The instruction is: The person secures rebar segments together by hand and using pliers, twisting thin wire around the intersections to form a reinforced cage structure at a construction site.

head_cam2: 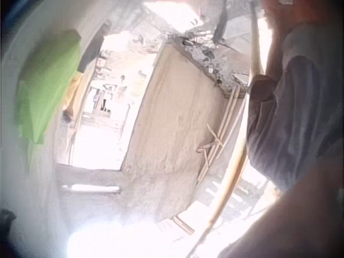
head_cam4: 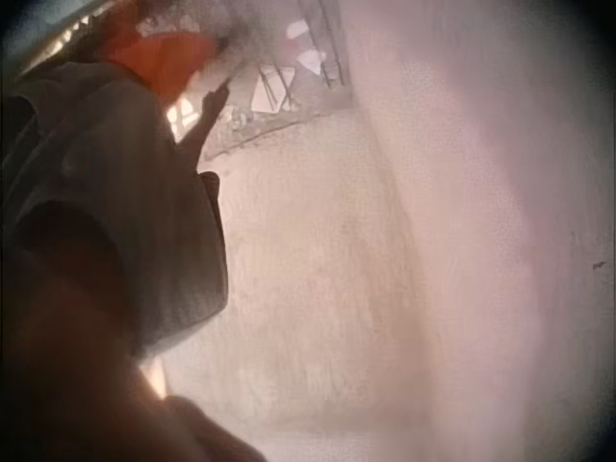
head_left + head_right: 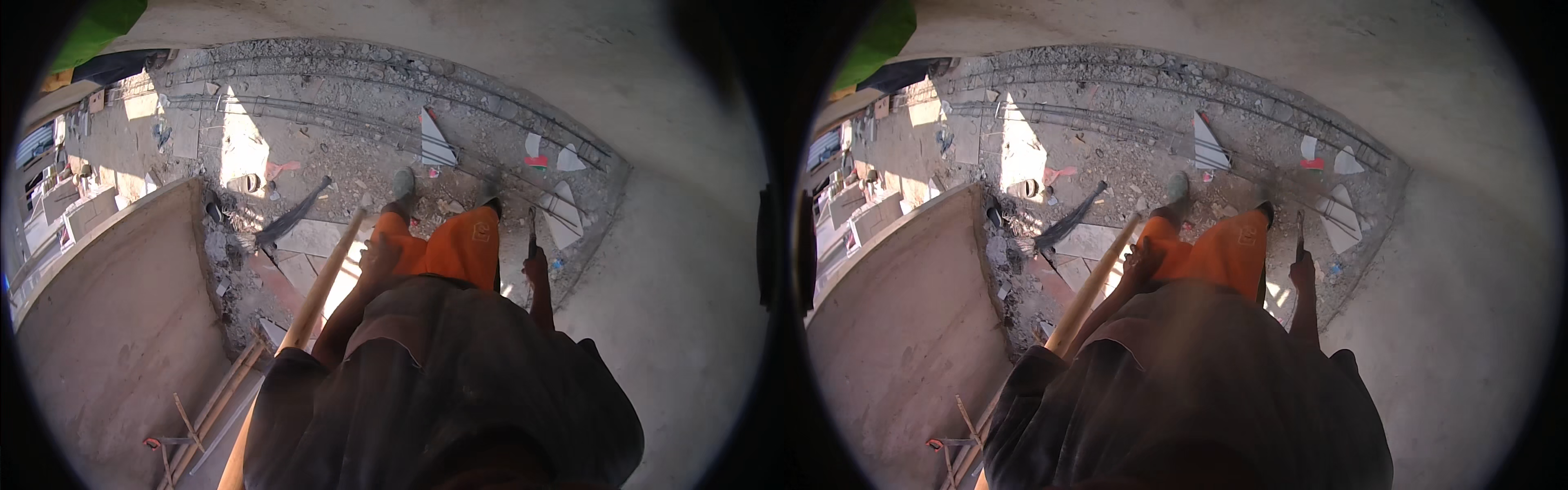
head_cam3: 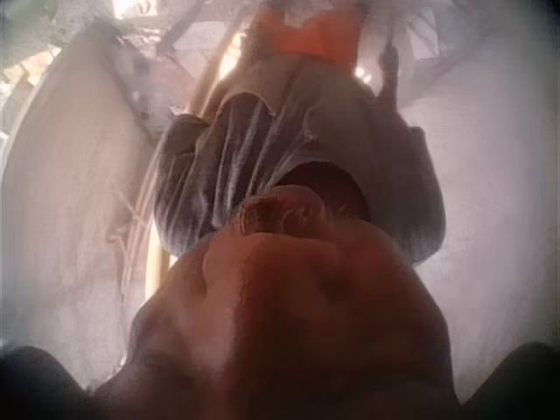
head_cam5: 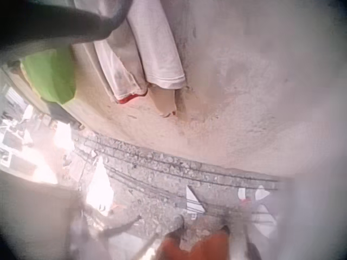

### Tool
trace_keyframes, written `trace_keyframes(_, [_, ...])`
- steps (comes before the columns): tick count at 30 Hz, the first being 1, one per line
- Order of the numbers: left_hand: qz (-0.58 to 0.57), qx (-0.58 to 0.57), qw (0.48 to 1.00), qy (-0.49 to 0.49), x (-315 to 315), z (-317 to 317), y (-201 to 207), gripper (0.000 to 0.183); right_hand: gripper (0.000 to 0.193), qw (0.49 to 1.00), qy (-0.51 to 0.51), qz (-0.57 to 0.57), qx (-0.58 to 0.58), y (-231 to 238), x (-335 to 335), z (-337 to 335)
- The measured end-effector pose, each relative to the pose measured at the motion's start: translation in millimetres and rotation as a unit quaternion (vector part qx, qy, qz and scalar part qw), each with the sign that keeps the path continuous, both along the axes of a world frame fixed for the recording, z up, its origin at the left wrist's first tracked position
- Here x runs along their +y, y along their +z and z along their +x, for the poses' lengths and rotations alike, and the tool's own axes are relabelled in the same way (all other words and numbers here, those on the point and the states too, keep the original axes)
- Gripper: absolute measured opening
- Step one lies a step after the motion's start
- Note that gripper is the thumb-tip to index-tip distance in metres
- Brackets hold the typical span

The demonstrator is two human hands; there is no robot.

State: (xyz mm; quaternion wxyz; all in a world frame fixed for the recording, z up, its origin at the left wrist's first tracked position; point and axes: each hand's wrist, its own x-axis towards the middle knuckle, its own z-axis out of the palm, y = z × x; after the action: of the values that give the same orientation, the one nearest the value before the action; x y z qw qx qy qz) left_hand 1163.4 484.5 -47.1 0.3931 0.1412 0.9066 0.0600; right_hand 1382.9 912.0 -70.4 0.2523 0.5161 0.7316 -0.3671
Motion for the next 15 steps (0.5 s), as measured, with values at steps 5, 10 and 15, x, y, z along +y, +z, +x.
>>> trace_keyframes(5, [-0.062, -0.011, 0.988, -0.138, -33.5, -26.3, -28.9, 0.057, 0.047, 0.997, -0.04, 0.057, 0.029, 13.8, -85.3, -15.1])
trace_keyframes(10, [-0.105, -0.063, 0.986, -0.11, -31.0, -35.7, -17.8, 0.067, 0.042, 0.996, -0.089, -0.008, 0.006, 55.8, -134.7, -60.0])
trace_keyframes(15, [-0.122, -0.077, 0.989, -0.04, -47.4, -23.4, -48.1, 0.062, 0.039, 0.996, -0.066, -0.056, 0.021, -32.2, -150.0, -53.3])
